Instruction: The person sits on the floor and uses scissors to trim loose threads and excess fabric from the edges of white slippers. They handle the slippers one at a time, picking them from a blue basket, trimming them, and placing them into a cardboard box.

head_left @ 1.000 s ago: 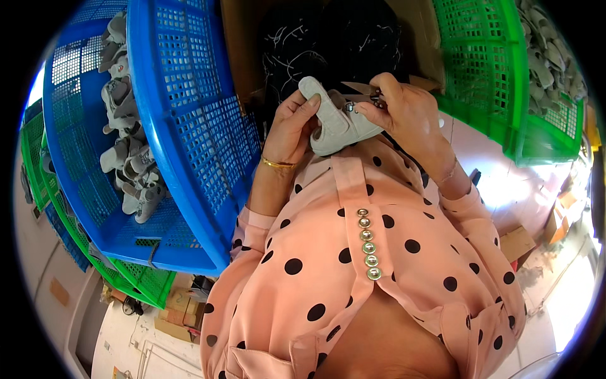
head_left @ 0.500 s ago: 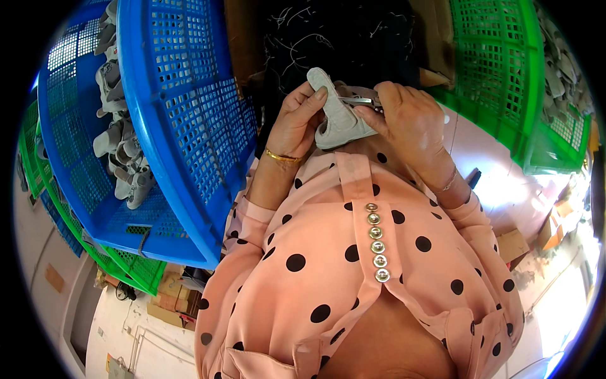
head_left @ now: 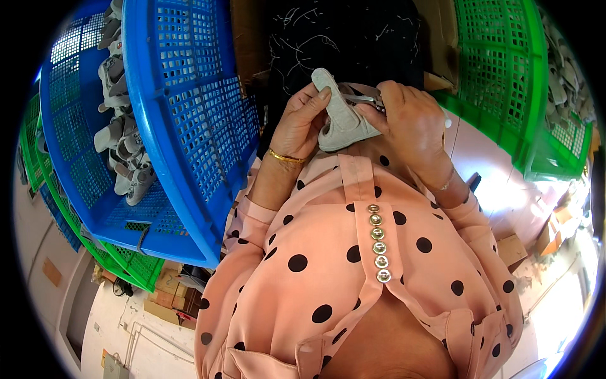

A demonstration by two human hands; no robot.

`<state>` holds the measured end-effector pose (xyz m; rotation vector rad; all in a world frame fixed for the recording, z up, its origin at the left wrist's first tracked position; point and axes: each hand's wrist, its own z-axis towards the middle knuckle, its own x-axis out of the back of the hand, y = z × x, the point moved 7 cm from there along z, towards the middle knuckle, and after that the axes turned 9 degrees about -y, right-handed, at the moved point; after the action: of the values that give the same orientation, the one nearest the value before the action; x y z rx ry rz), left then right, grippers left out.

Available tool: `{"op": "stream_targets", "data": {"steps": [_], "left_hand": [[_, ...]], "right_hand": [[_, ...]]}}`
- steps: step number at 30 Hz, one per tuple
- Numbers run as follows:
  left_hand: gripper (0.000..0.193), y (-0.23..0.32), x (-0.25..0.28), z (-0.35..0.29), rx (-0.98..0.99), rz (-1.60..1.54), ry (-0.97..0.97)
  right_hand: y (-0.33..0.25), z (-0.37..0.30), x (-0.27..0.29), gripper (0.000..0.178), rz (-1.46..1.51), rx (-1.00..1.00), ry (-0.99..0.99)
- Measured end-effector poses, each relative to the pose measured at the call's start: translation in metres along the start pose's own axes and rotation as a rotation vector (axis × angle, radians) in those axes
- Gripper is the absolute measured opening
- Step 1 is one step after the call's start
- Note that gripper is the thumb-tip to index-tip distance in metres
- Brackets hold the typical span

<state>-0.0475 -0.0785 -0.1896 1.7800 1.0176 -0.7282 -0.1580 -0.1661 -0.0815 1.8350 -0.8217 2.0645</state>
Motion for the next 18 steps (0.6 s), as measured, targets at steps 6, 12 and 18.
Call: {"op": "stream_targets", "data": {"steps": [6,12,18], "left_hand": [[0.018,-0.0002,-0.0011,0.0003,0.003,-0.029,-0.013],[0.017,-0.0012,-0.0003,0.0011,0.002,-0.055,-0.026],[0.020,-0.0014,-0.0004,0.0014,-0.033,-0.083,-0.036]], "right_hand": [[0.0000,-0.0017,0.0009,0.040,-0.031,0.017,-0.020],[0.0001,-0.0019,0.0012,0.039,-0.034,0.012,-0.022],[0.0011,-0.0016,0.0009,0.037,-0.017,0.009,-0.030]]}}
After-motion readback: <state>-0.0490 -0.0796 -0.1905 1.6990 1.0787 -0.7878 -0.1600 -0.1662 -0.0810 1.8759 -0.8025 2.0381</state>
